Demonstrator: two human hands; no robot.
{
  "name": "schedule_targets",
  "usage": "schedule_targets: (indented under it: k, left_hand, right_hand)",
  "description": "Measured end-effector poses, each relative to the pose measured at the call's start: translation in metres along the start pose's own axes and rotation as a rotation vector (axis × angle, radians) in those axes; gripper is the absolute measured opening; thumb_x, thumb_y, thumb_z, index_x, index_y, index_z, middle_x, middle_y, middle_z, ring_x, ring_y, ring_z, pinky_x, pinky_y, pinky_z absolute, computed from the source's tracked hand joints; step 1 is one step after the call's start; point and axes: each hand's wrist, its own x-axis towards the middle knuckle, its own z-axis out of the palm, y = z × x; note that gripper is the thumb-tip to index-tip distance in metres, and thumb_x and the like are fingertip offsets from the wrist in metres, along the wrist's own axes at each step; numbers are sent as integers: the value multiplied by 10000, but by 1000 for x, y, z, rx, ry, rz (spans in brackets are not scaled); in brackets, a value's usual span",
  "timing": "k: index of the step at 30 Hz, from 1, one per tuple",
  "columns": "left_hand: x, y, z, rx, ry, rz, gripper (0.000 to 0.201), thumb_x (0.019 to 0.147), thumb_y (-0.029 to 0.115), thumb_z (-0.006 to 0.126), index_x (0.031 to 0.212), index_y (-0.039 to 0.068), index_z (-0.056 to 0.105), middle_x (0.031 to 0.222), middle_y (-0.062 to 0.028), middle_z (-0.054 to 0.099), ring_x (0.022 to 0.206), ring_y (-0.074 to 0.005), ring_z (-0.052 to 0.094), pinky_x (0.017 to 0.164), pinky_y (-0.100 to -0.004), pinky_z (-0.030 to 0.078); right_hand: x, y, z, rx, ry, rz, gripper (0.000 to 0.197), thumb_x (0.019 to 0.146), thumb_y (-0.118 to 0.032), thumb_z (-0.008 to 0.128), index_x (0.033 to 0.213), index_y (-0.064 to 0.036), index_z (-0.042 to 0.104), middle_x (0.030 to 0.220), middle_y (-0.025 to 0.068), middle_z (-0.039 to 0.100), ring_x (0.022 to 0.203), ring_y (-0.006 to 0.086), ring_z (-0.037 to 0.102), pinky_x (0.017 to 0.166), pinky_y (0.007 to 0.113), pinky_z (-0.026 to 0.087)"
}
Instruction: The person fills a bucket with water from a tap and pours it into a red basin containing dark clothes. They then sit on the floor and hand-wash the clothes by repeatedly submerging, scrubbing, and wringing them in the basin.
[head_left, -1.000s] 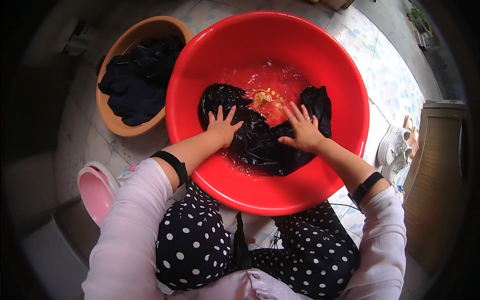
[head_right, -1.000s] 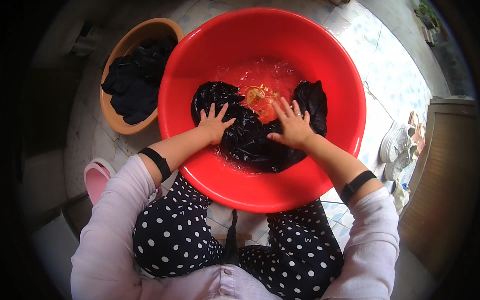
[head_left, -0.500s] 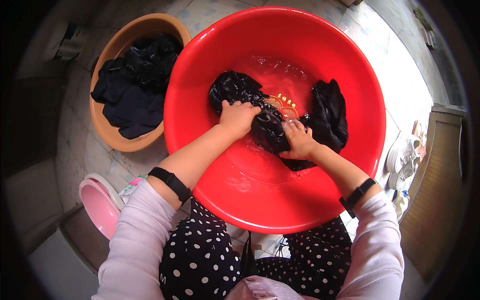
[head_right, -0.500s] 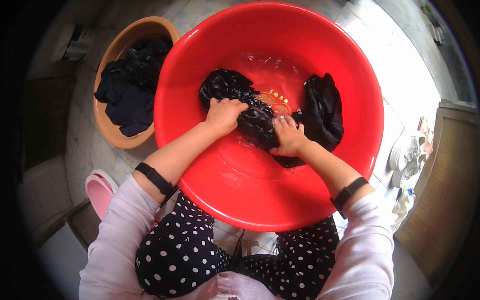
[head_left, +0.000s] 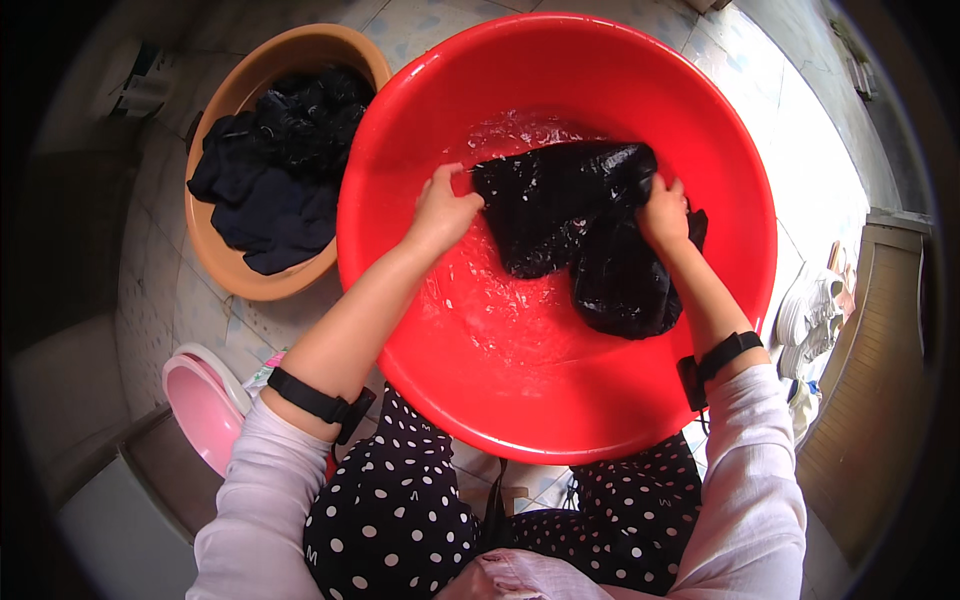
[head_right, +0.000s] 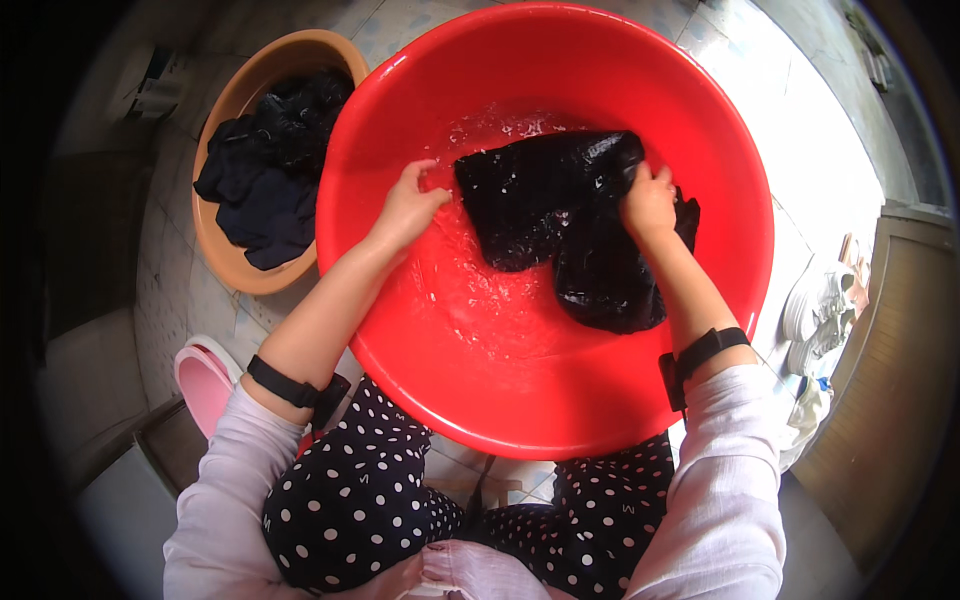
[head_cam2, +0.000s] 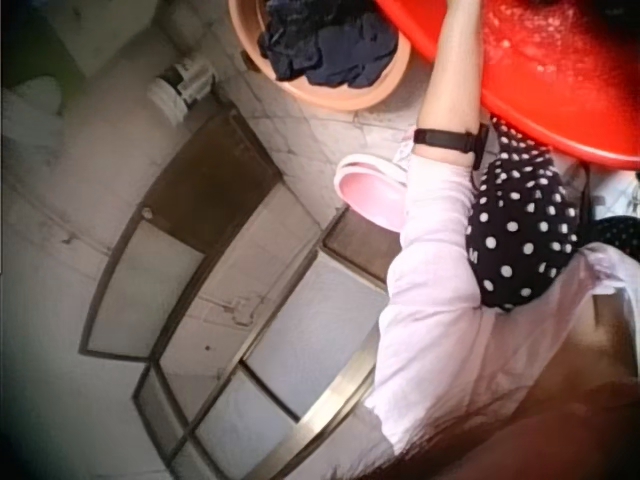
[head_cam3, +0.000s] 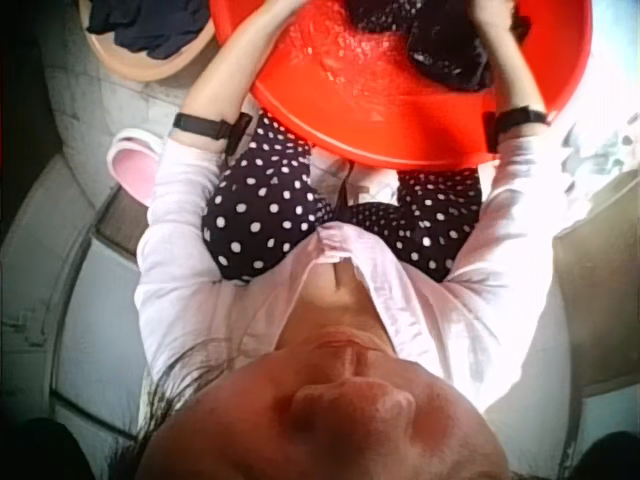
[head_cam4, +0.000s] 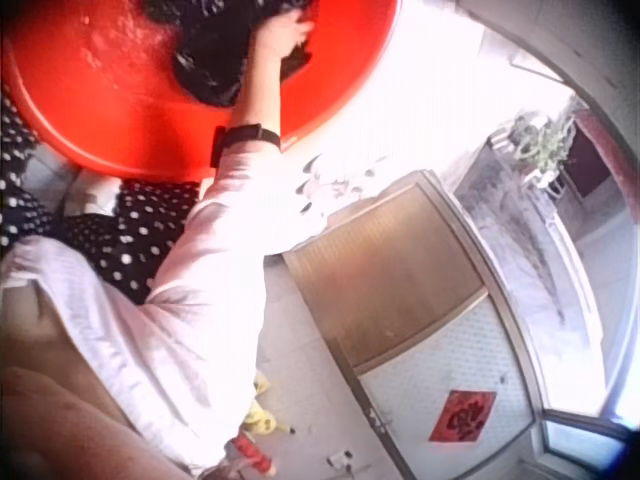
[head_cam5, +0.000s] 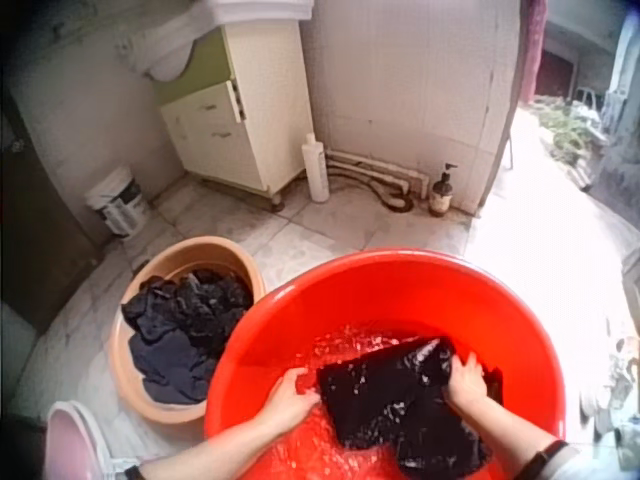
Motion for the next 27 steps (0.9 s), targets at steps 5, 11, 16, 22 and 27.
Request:
schedule_targets:
  k: [5,11,16,22,27]
  left_hand:
    - [-17,-22,41,211,-225,6,730,845,220,649,1451,24,293,1334,-214,489,1226,-286,495,993,-373,423]
    - [-8,-20,44,-299,-376,-422,798,921,340,574,1518,117,94,1546,-166,228,1355,-380,346,954,-594,423]
    - [7,-26,53,-735,-468,-717,630,973,553,396,1451,147,331,1490,-110,359,1329,-436,360,979,-708,320]
    - [21,-35,59,-1368,-716,-329,461,983,470,413,1204,95,566,1213,-103,610,1068,-260,612,913,-430,518]
    - [8,0,46,-1465,-862,114,376,993,382,435,1159,79,583,1120,-91,652,976,-227,654,854,-369,556]
  right_hand:
    - [12,-40,-34,-362,-969,-661,463,750,-394,686,1066,-56,708,1314,146,538,1170,318,561,946,422,481]
    - [21,-62,-29,234,-417,-165,840,822,-518,630,1506,-248,224,1460,258,318,1203,443,489,1016,477,429]
    - [-70,-92,48,631,-318,-328,715,829,-270,678,1431,-41,368,1237,291,525,1164,414,528,1002,439,427]
    - [-131,-149,-68,940,-95,-716,467,826,-201,647,1251,-49,531,1038,192,532,905,394,602,762,455,521]
    - [-75,-134,-80,657,322,-899,458,752,-211,689,1193,-175,570,976,120,557,802,337,640,613,422,556]
